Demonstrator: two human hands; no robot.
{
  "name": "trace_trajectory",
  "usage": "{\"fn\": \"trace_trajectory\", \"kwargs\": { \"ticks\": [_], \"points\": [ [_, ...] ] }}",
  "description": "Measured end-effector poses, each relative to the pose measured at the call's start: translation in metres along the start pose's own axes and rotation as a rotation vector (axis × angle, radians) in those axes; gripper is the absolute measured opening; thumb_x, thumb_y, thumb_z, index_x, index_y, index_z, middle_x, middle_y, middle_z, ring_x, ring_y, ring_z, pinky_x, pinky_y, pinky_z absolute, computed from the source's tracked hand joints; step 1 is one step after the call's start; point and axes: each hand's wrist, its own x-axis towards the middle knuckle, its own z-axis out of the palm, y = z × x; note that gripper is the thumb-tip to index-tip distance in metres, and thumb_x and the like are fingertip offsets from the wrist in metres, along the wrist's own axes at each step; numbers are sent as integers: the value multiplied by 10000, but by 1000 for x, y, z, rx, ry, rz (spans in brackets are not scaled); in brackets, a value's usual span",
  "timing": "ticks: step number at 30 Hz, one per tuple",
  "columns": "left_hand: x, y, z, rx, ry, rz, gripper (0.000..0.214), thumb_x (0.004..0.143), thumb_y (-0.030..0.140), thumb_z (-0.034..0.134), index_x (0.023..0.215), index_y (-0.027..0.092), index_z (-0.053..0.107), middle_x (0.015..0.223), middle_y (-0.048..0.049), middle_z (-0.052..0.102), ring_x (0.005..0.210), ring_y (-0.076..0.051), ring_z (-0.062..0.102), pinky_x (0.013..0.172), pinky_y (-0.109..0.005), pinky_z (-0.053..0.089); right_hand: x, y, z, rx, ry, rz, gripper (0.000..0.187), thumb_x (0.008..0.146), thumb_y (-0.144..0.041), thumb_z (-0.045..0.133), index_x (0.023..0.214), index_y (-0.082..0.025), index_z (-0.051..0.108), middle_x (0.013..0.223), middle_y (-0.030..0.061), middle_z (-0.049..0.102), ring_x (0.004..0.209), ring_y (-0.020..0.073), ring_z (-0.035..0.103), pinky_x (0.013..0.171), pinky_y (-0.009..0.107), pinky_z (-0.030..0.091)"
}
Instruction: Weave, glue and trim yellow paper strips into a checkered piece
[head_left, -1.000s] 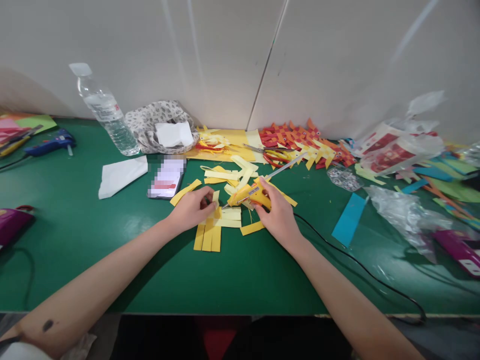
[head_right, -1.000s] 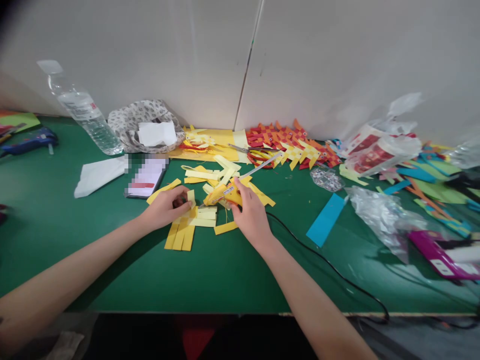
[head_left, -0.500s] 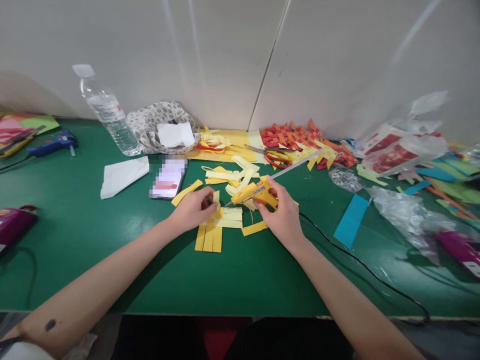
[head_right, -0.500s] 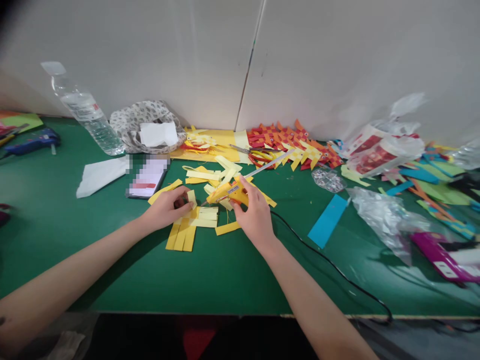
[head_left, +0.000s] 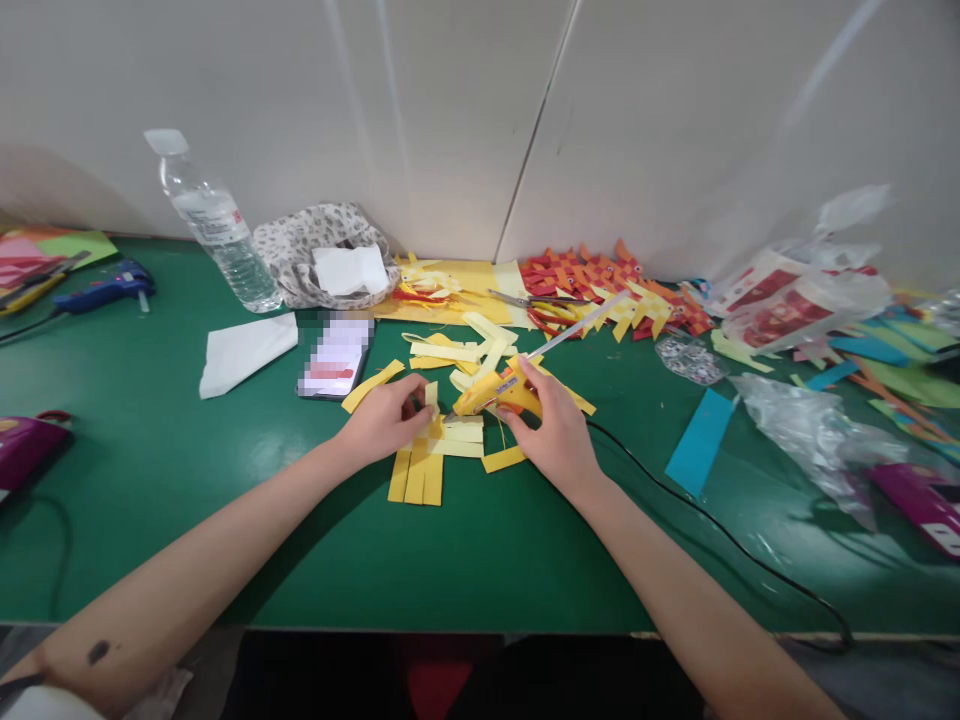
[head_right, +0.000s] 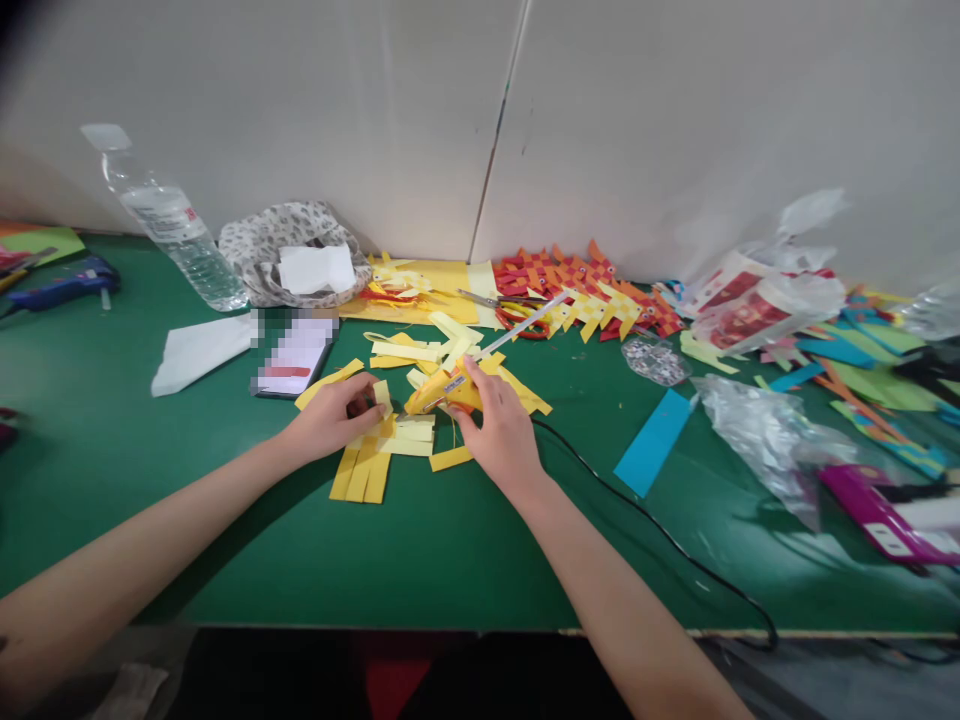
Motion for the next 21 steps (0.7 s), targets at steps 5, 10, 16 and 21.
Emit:
{"fn": "trace_trajectory", "kwargs": {
  "ticks": [5, 10, 16, 21],
  "points": [
    [0, -1, 0, -16, 1, 4, 134, 796, 308, 519, 762, 210, 434, 571, 59, 510, 473, -95, 466, 454, -213, 333, 0, 0, 0, -1, 54, -20, 618, 823, -247, 590, 1382, -254, 326, 1174, 105, 582, 1023, 257, 573, 863, 432, 510],
    [0, -1, 0, -9, 0, -11, 142, 803, 312, 511, 756, 210, 426, 552, 66, 496, 457, -91, 452, 451, -211, 321, 0, 1, 2, -31, 33, -68, 622, 816, -238, 602, 1377, -253, 336, 1105, 99, 606, 1009, 265, 583, 849, 447, 514],
    [1, -1, 0, -2, -1, -5, 116, 796, 296, 519, 779, 209, 444, 574, 62, 509, 479, -94, 463, 464, -211, 331, 0, 1, 3, -15, 78, -72, 634, 822, -247, 600, 1386, -256, 313, 1114, 101, 593, 1004, 255, 577, 853, 441, 512],
    [0, -2, 1, -7, 4, 5, 107, 798, 297, 516, 800, 205, 461, 578, 60, 511, 473, -95, 470, 461, -213, 334, 0, 2, 3, -33, 63, -74, 639, 825, -247, 596, 1394, -267, 306, 1068, 92, 603, 995, 260, 576, 833, 446, 516]
  ]
}}
